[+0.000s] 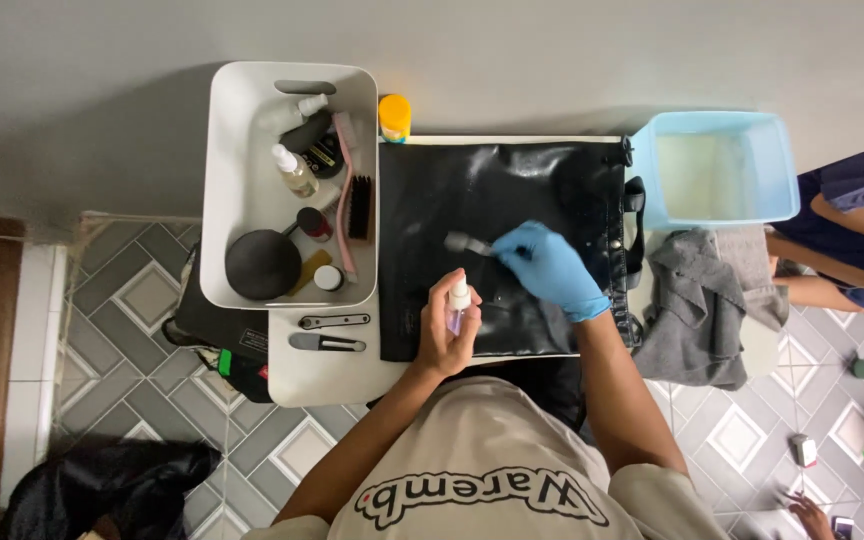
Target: Cleaning a black leather bag using a spray cleaning solution and a small brush.
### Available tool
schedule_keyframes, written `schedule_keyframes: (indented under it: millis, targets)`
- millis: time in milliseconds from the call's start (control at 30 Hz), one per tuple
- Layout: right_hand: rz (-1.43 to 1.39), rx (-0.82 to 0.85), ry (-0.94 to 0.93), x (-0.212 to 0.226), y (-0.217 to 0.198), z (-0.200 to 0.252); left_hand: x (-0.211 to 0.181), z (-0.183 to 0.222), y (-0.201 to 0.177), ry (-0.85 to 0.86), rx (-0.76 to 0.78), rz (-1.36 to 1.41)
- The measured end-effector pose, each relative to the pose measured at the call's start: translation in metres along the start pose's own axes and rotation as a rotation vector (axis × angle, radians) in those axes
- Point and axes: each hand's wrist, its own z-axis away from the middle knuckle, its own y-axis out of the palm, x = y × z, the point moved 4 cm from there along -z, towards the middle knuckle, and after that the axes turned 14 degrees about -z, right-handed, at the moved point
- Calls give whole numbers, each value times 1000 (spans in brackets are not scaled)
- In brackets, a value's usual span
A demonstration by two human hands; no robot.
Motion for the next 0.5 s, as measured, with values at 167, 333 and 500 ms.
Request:
schedule_keyframes:
  millis: [167, 333, 500]
  targets:
    - [74, -81, 149, 8, -18, 1, -5, 2, 0, -42, -16, 50]
    - [-155, 104, -17, -3, -7, -1, -4, 3, 0, -79, -70, 32]
    - [-47, 61, -52, -28, -20, -2, -3, 3, 3, -72, -102, -16]
